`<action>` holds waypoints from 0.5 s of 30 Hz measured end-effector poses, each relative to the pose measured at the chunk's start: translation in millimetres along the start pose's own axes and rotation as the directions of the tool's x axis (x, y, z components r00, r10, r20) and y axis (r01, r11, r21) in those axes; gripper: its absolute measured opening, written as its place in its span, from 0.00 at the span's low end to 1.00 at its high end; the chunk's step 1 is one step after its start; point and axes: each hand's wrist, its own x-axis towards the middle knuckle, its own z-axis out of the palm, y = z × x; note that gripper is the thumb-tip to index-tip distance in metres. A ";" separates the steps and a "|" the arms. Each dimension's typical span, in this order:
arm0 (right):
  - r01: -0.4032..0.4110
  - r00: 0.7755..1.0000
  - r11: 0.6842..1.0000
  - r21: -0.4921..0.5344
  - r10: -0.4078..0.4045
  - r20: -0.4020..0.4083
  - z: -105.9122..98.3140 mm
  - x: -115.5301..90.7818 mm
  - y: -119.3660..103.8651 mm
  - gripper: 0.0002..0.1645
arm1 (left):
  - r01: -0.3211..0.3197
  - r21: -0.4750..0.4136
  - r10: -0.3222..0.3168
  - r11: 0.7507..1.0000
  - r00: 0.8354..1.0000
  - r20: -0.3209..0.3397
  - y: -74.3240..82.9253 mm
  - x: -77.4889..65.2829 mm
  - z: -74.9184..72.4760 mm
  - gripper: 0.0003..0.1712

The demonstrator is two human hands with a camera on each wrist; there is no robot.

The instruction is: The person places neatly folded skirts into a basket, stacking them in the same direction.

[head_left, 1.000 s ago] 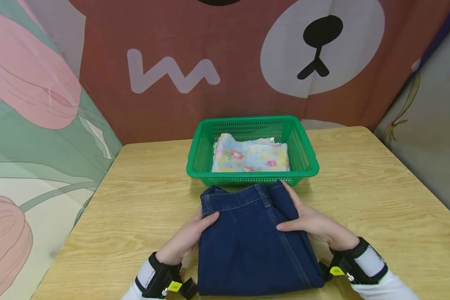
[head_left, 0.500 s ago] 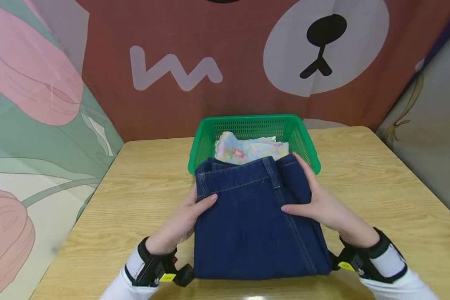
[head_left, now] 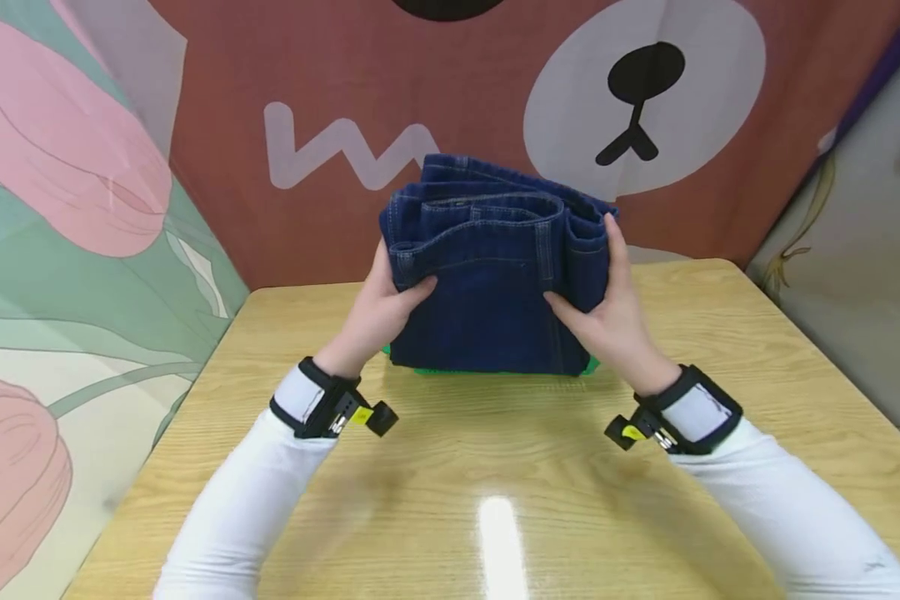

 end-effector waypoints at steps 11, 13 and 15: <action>0.133 0.984 0.988 -0.080 -0.142 -0.112 9.8 27.2 30.9 0.50 | -0.086 0.052 0.090 0.995 0.991 -0.094 -23.3 38.9 12.1 0.48; 0.079 0.991 0.994 -0.077 -0.087 -0.106 9.8 28.7 33.1 0.52 | -0.101 0.031 0.104 0.994 0.990 -0.098 -29.9 42.2 16.4 0.47; 0.007 0.996 0.997 -0.079 -0.014 -0.084 10.3 28.8 36.4 0.54 | -0.099 0.012 0.100 0.995 0.991 -0.091 -36.3 43.3 20.0 0.47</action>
